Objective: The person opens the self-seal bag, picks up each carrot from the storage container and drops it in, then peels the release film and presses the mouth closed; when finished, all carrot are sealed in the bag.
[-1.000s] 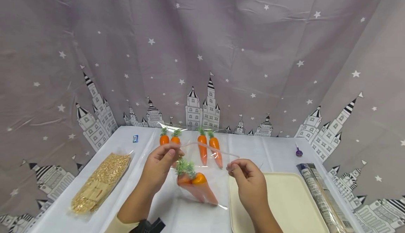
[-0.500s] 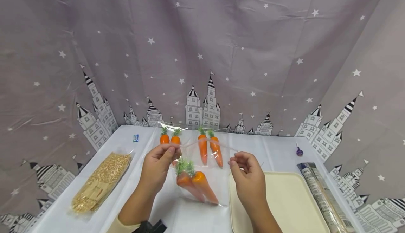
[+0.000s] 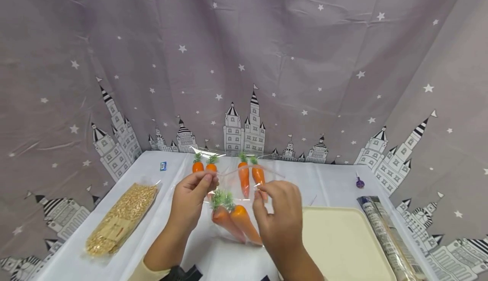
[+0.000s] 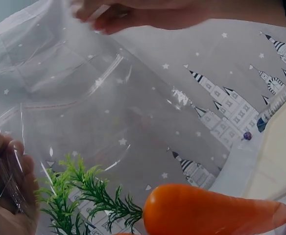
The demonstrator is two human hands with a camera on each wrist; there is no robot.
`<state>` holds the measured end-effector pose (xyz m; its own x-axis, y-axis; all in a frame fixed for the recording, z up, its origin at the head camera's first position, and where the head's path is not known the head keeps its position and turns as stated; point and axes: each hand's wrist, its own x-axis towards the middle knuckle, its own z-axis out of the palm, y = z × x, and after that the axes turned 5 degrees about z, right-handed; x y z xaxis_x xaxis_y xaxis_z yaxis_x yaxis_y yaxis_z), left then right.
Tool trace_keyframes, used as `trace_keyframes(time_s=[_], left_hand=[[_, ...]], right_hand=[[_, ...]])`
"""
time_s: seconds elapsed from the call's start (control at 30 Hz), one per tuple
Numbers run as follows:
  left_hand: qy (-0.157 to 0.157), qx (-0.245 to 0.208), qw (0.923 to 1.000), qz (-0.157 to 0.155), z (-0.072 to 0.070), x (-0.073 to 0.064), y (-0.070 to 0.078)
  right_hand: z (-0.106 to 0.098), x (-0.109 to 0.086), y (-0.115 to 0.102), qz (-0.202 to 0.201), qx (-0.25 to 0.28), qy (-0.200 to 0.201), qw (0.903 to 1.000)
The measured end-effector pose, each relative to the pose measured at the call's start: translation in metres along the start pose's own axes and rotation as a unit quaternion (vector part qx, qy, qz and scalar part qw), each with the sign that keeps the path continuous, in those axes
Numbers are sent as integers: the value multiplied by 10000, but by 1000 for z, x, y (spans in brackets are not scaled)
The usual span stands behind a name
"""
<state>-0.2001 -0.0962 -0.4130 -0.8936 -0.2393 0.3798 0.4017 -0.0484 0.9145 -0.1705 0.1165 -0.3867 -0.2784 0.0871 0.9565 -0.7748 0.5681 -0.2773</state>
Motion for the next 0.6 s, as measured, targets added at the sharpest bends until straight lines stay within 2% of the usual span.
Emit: trace_keyframes(time_s=[0.07, 0.17, 0.27, 0.33, 0.6], left_hand=[[28, -15, 10000, -2, 1, 0, 1], [29, -127, 9999, 19, 3, 0, 1], [9, -111, 9999, 41, 4, 0, 2], [-2, -63, 10000, 71, 4, -1, 3], [-95, 213, 9996, 137, 4, -4, 6]], right_hand=[[10, 4, -11, -520, 234, -303, 9979], [25, 6, -25, -749, 431, -942, 9918], [39, 4, -32, -635, 301, -1455, 9869], [47, 4, -33, -558, 231, -1623, 9849], [65, 6, -32, -189, -125, -1789, 9836]])
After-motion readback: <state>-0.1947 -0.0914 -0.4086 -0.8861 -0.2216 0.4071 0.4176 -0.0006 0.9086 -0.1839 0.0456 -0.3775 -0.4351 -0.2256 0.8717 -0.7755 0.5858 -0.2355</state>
